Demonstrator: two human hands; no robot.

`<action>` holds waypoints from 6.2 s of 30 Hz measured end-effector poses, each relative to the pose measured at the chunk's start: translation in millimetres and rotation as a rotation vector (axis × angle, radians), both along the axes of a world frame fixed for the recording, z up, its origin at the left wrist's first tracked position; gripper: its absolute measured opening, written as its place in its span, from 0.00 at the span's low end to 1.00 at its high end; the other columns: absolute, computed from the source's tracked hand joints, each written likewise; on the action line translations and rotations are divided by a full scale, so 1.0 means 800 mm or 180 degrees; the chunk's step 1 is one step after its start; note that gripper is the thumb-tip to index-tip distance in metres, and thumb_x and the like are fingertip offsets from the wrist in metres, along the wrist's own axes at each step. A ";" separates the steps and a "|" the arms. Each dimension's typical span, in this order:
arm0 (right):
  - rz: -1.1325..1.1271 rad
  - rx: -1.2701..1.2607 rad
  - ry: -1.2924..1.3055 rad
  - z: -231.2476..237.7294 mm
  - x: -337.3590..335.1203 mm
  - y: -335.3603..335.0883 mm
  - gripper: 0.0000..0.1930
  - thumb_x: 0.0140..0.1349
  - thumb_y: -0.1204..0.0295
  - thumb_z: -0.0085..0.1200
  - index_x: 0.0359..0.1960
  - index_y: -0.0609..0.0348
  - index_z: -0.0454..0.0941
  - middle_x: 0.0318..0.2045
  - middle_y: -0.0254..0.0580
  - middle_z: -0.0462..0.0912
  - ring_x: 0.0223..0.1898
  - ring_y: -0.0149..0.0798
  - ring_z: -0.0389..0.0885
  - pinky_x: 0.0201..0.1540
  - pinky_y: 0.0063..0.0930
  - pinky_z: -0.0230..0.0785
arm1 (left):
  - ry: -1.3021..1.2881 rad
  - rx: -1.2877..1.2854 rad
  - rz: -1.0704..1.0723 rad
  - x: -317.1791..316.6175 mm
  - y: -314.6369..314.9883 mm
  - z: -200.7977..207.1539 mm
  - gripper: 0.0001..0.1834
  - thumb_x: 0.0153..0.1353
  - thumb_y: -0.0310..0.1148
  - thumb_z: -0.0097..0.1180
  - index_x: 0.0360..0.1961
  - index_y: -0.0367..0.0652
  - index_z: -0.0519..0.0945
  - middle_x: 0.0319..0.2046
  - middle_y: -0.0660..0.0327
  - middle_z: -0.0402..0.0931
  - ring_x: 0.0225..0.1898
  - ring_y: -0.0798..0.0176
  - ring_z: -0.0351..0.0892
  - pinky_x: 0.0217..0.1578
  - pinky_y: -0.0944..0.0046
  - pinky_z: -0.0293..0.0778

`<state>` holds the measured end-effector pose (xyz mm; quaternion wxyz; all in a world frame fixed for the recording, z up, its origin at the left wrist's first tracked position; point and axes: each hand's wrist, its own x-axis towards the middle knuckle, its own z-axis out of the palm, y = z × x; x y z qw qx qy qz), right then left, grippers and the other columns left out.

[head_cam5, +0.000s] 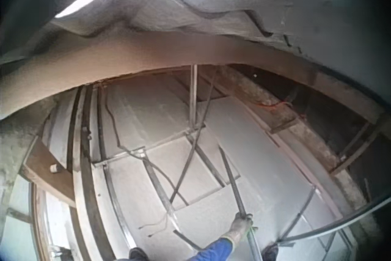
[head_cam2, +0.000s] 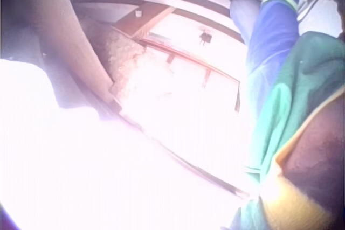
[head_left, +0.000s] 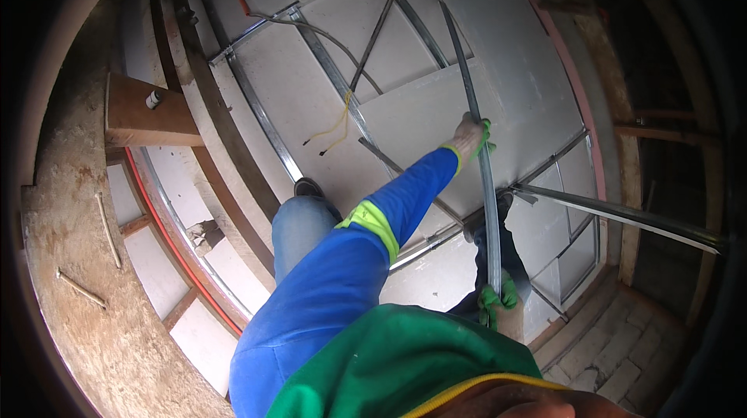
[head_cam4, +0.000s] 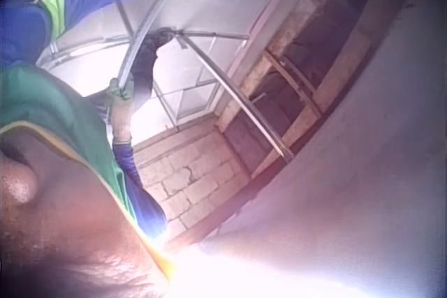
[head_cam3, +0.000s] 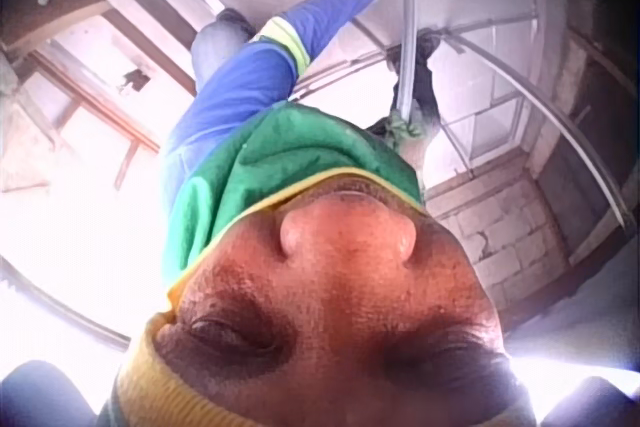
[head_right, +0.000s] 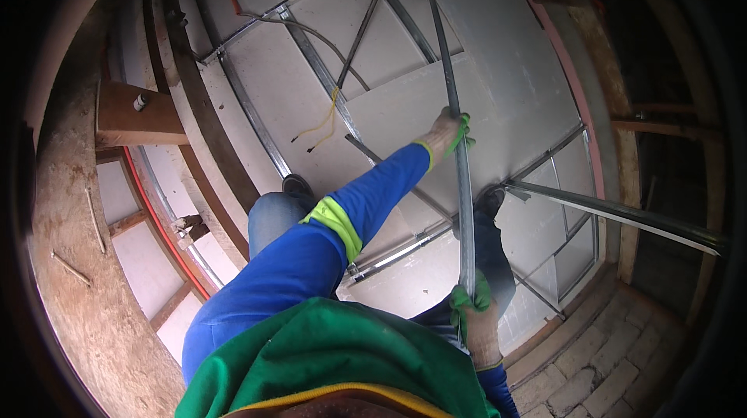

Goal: The person is installing metal studs into a ceiling framework. They repeatedly lift, position, and secure the metal pieces into the existing grid structure while standing on a ladder.

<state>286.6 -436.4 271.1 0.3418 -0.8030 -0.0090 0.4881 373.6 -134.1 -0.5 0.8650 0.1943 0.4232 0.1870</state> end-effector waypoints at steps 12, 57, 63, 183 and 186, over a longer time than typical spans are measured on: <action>0.1992 -0.0679 -0.1021 0.010 0.036 -0.103 0.36 0.61 0.68 0.74 0.71 0.58 0.73 0.32 0.43 0.86 0.27 0.30 0.83 0.30 0.31 0.78 | -0.0401 0.0081 0.1273 -0.096 -0.038 0.063 0.11 0.75 0.29 0.57 0.54 0.43 0.71 0.36 0.57 0.80 0.22 0.58 0.81 0.21 0.59 0.79; 0.2576 0.0004 -0.0918 -0.101 0.029 -0.018 0.34 0.63 0.68 0.69 0.71 0.59 0.73 0.29 0.44 0.82 0.29 0.30 0.81 0.34 0.33 0.79 | 0.0978 0.0182 0.1469 -0.222 0.165 -0.102 0.08 0.76 0.32 0.52 0.51 0.42 0.72 0.29 0.60 0.75 0.20 0.61 0.76 0.19 0.55 0.79; 0.2106 -0.0015 -0.0663 -0.111 0.016 -0.053 0.35 0.64 0.70 0.69 0.73 0.55 0.72 0.30 0.37 0.82 0.27 0.25 0.78 0.29 0.28 0.76 | 0.1105 0.0288 0.1165 -0.195 0.135 -0.047 0.13 0.75 0.35 0.55 0.55 0.42 0.71 0.33 0.59 0.77 0.23 0.60 0.81 0.20 0.58 0.80; 0.1693 -0.0166 -0.0802 0.057 0.128 0.088 0.30 0.71 0.74 0.61 0.75 0.49 0.73 0.41 0.33 0.84 0.30 0.27 0.79 0.31 0.28 0.74 | -0.0363 0.0799 0.1688 -0.135 0.094 0.157 0.07 0.76 0.30 0.56 0.49 0.40 0.74 0.37 0.54 0.81 0.32 0.51 0.88 0.32 0.49 0.88; 0.1315 0.0679 0.0073 -0.042 0.047 0.177 0.34 0.72 0.73 0.62 0.79 0.48 0.65 0.33 0.29 0.78 0.24 0.21 0.71 0.23 0.18 0.63 | -0.0132 0.1004 0.1519 -0.151 0.199 0.099 0.11 0.73 0.30 0.59 0.50 0.36 0.74 0.36 0.54 0.81 0.27 0.53 0.88 0.24 0.56 0.86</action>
